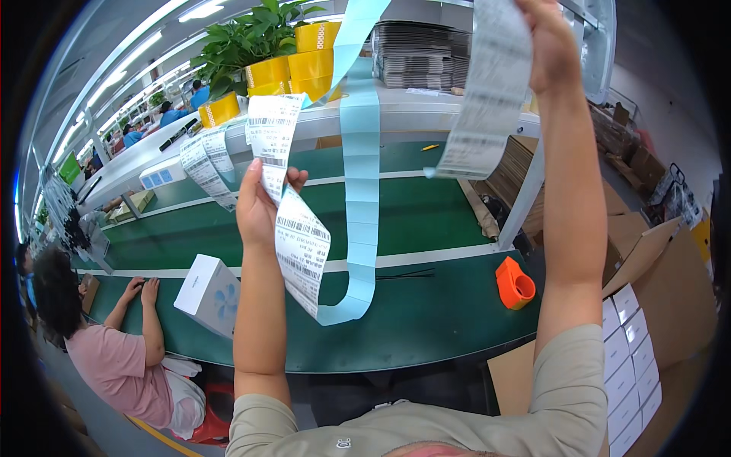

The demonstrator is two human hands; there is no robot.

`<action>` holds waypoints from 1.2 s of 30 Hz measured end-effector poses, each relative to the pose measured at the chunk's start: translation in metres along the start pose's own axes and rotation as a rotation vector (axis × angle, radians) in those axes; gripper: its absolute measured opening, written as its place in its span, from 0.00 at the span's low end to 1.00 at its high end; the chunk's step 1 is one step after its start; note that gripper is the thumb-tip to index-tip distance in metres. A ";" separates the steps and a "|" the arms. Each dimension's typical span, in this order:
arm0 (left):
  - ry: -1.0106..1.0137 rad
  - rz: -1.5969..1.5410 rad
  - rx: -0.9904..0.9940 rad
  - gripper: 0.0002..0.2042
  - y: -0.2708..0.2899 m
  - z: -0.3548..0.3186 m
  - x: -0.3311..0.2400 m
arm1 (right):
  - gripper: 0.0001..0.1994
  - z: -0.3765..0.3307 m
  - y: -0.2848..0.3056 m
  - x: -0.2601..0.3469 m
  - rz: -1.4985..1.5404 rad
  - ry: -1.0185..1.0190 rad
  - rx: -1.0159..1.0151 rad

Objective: Packaging electronic product boxes into larger cardboard cartons on an assembly line.

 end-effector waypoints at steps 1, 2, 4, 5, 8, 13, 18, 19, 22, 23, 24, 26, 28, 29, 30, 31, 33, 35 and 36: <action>0.019 0.002 -0.009 0.17 0.007 0.001 0.002 | 0.23 0.011 -0.019 0.007 -0.307 0.239 -0.274; 0.036 0.006 -0.020 0.17 0.015 0.002 0.004 | 0.23 0.017 -0.029 0.014 -0.610 0.477 -0.547; 0.070 -0.015 0.000 0.17 0.012 0.004 0.017 | 0.22 0.040 -0.036 0.036 -0.839 0.578 -0.428; 0.086 -0.014 0.024 0.17 0.010 0.002 0.024 | 0.22 0.058 -0.036 0.052 -1.056 0.669 -0.306; 0.111 -0.002 0.065 0.17 0.005 -0.012 0.033 | 0.18 0.131 -0.008 0.087 -1.537 0.833 0.147; -0.049 0.135 0.118 0.19 0.000 -0.039 -0.010 | 0.23 0.194 -0.017 0.060 -2.225 0.085 -0.553; -0.238 0.079 0.135 0.23 -0.014 -0.054 -0.081 | 0.25 0.182 -0.031 0.042 -2.526 -0.102 -0.616; -0.227 0.025 0.247 0.23 -0.021 -0.054 -0.095 | 0.24 0.187 -0.021 0.048 -2.584 0.129 -0.650; -0.205 0.004 0.278 0.24 -0.025 -0.043 -0.122 | 0.21 0.184 0.009 0.045 -2.651 0.573 -0.705; -0.219 0.030 0.209 0.24 -0.024 -0.041 -0.132 | 0.21 0.177 -0.003 0.035 -2.667 0.921 -0.528; -0.231 0.055 0.140 0.25 -0.025 -0.038 -0.140 | 0.20 0.167 -0.016 0.025 -2.637 1.264 -0.334; -0.192 0.015 0.291 0.24 -0.041 -0.028 -0.143 | 0.23 0.129 -0.073 -0.004 -2.127 0.733 -0.116; -0.180 0.000 0.415 0.24 -0.049 -0.020 -0.145 | 0.20 0.100 -0.075 -0.036 -1.614 0.367 0.022; -0.342 0.120 0.333 0.22 -0.045 -0.017 -0.151 | 0.20 0.086 -0.068 -0.060 -1.568 0.356 0.044; -0.471 0.203 0.284 0.21 -0.046 -0.009 -0.147 | 0.21 0.062 -0.061 -0.081 -1.432 0.216 0.177; -0.475 0.201 0.274 0.21 -0.053 -0.008 -0.147 | 0.23 0.039 -0.060 -0.101 -1.273 0.085 0.309; -0.361 0.134 0.217 0.23 -0.072 -0.004 -0.140 | 0.24 0.000 -0.073 -0.151 -1.119 0.017 0.202; -0.299 0.102 0.181 0.24 -0.079 -0.001 -0.136 | 0.24 -0.014 -0.073 -0.184 -0.944 -0.011 0.180; -0.294 0.092 0.185 0.24 -0.082 -0.001 -0.137 | 0.25 -0.017 -0.075 -0.195 -0.766 -0.025 0.164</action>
Point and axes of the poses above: each hand's wrist, its own z-axis towards the middle knuckle, its own y-axis out of the back of the hand, x = y × z, the point moved 3 cm from there along z, towards the middle knuckle, and after that the axes turned 14 degrees about -x, right-handed, at the moved point
